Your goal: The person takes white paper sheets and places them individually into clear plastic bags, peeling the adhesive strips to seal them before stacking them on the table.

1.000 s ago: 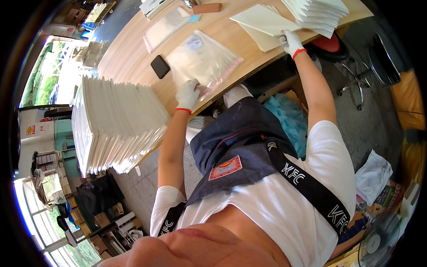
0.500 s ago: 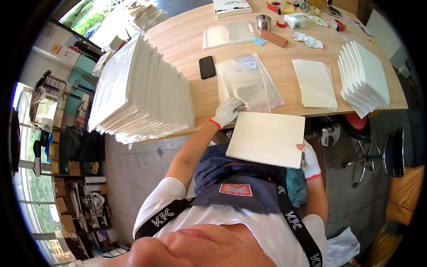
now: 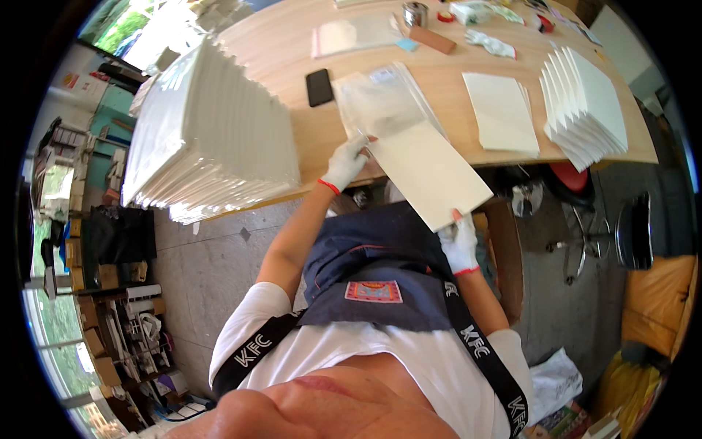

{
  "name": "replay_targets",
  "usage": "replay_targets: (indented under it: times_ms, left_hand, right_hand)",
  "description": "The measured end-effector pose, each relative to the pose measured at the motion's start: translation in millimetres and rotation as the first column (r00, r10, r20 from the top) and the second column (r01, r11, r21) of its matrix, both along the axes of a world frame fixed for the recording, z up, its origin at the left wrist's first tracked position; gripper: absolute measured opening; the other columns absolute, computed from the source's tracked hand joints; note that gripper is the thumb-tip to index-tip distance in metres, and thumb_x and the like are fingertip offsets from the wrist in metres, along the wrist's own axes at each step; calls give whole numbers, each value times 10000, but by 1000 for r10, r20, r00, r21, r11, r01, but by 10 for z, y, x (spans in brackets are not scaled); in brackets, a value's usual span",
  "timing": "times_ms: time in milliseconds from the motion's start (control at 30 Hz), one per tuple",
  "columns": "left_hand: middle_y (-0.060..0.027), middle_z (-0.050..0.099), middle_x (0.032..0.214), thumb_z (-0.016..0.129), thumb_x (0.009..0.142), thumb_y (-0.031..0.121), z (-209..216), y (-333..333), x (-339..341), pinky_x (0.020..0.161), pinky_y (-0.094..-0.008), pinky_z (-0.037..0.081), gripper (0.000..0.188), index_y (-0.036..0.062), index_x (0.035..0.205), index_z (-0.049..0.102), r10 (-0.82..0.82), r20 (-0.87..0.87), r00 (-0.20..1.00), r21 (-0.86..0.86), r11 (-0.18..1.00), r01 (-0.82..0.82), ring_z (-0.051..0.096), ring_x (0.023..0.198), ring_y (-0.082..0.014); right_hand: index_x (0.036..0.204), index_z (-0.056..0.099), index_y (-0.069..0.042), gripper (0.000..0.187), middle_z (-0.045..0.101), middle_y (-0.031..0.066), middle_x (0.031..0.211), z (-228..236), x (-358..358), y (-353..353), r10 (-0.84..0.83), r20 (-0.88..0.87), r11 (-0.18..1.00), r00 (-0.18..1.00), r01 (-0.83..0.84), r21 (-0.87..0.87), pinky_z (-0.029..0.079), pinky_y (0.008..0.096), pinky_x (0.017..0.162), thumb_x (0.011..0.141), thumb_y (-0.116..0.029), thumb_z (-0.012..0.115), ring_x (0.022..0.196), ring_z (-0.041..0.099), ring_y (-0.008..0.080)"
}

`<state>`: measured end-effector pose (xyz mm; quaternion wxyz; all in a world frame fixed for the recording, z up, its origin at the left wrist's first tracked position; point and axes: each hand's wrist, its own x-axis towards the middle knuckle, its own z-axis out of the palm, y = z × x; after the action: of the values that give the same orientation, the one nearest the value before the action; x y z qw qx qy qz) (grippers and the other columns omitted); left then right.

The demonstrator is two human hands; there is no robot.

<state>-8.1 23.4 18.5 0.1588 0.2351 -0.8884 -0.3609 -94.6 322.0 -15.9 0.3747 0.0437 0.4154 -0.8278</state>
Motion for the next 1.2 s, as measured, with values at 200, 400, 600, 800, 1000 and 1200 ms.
replay_targets:
  times_ms: [200,400,600,800,1000,1200]
  left_hand:
    - [-107,560,1108,504,683,-132,-203,438,39,710,-293,501,610,96,1247,467,104,-404,909,-152,972,-179,595,786,-225]
    - [-116,606,979,527,875,37,-968,671,-427,730,-288,516,335,-10,1199,456,756,-329,566,938,333,101,616,848,-183]
    - [-77,630,1005,477,921,110,-913,998,-124,729,-252,492,281,-28,1160,533,519,-224,825,902,432,-26,596,876,-140]
    - [-90,634,981,471,920,116,-1052,1364,356,731,-312,527,249,10,1142,508,401,86,912,995,18,-102,631,833,-186]
    - [-108,625,981,471,918,189,-1039,1034,418,680,-348,533,221,44,1076,522,376,89,922,996,-25,-86,628,761,-209]
    - [-93,632,849,520,889,178,-768,716,775,571,-275,534,195,4,958,575,323,88,942,870,436,-231,650,708,-197]
  right_hand:
    - [1135,502,-131,241,554,-31,839,133,264,-182,-3,67,998,998,7,-55,374,176,435,900,-171,533,577,496,44]
    - [1138,478,-116,242,545,-1,747,281,231,-280,76,-10,997,997,-76,-30,355,194,408,912,-192,519,484,471,74]
    - [1144,455,-83,245,603,79,809,123,143,-242,177,-43,980,983,-172,95,489,256,457,915,-155,506,556,591,148]
    - [1170,453,-48,249,560,125,1094,-331,231,-572,181,193,979,964,-196,58,570,340,732,932,-121,451,872,626,209]
    - [1235,426,-13,321,560,180,1098,-280,117,-854,287,351,945,891,-203,-256,542,369,796,946,-149,401,952,605,290]
    - [1059,600,-119,232,613,34,672,174,128,-931,777,-328,595,537,-457,661,429,246,441,920,-247,466,527,572,107]
